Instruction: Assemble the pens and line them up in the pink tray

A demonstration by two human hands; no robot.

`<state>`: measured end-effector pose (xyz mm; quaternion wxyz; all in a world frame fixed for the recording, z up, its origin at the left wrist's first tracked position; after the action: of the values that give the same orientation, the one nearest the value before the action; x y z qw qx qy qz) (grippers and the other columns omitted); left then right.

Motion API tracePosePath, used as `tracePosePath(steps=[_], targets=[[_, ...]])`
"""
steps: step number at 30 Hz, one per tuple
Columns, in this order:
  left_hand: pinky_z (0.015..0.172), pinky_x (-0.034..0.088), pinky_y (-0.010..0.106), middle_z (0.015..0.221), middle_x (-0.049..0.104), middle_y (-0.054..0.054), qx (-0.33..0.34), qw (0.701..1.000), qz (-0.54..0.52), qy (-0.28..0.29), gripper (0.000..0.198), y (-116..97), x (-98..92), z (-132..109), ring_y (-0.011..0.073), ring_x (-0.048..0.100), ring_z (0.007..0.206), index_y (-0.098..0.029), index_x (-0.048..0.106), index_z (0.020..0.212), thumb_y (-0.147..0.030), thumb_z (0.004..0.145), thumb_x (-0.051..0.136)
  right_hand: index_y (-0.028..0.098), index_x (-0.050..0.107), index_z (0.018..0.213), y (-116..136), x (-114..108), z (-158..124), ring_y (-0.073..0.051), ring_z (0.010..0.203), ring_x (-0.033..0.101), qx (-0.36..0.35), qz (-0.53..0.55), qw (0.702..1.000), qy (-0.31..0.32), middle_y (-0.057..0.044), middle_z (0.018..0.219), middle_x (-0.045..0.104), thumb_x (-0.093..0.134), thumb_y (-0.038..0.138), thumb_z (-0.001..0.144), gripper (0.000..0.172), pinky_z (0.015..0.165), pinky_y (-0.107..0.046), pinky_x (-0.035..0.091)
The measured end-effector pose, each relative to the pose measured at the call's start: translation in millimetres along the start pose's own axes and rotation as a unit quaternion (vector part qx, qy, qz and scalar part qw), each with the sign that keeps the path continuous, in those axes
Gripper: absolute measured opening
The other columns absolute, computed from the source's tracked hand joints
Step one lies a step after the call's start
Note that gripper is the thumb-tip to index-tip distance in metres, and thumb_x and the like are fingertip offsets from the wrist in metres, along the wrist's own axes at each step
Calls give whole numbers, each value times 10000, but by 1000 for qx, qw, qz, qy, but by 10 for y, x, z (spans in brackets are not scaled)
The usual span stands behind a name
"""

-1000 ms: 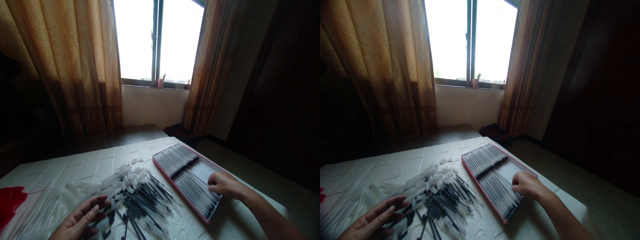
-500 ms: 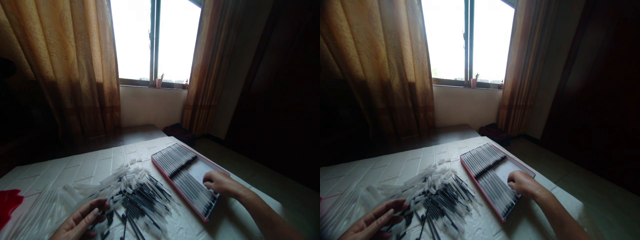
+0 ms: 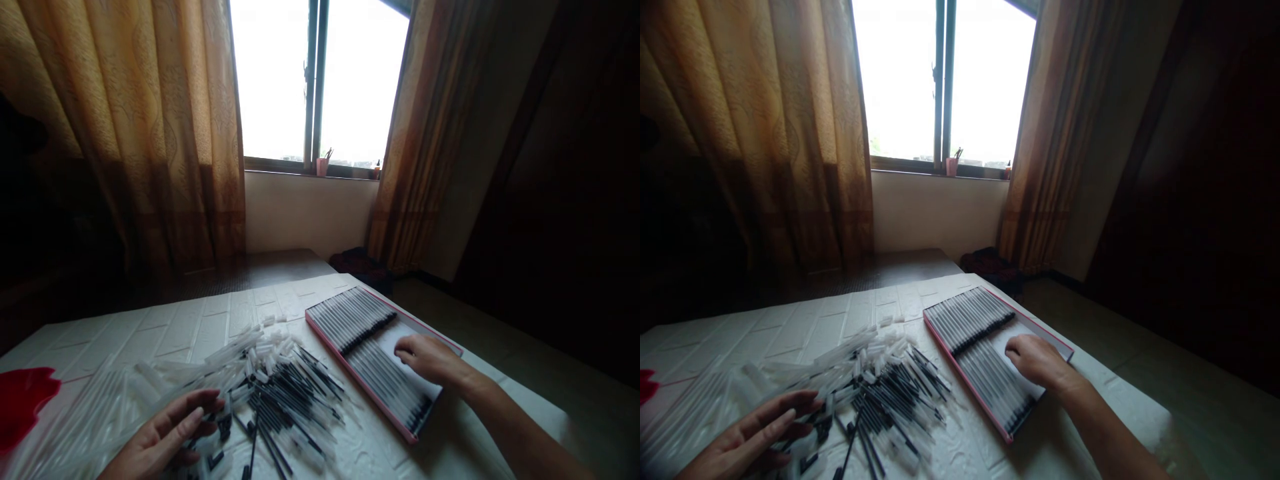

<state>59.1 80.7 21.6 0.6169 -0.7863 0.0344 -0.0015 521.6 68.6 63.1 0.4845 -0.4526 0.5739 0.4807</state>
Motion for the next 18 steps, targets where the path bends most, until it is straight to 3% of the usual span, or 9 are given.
tracePosePath(steps=[3, 9, 18], targets=[[647, 584, 274, 1053, 793, 34, 0, 1000, 4, 5, 647, -25, 17, -19, 312, 721, 968, -336, 800, 920, -780, 450, 814, 228, 780, 1033, 94, -26, 127, -237, 1012, 679, -17, -7, 1000, -25, -82, 1079, 760, 481, 144, 907, 335, 808, -286, 442], [658, 587, 278, 1068, 789, 43, 10, 1000, 14, 9, 639, -45, 20, -31, 312, 724, 970, -325, 803, 929, -777, 479, 810, 191, 773, 982, 312, 1, 299, -226, 1065, 651, -79, -22, 996, -29, -87, 1133, 721, 472, 41, 860, 358, 898, -269, 435], [662, 610, 314, 1091, 779, 67, 13, 1000, 16, 15, 559, -6, 8, -5, 330, 733, 962, -291, 772, 981, -669, 575, 834, 154, 767, 964, 201, 100, 370, -264, 1011, 670, -76, -33, 996, -30, -134, 1081, 728, 475, 90, 899, 306, 853, -309, 461]])
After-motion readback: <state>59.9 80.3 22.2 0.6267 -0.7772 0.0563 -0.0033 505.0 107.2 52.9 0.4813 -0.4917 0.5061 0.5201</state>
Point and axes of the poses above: each hand's wrist, its own z-axis towards the middle knuckle, its own x-axis out of the palm, y = z × x, the point moved 7 cm from there along z, towards the middle knuckle
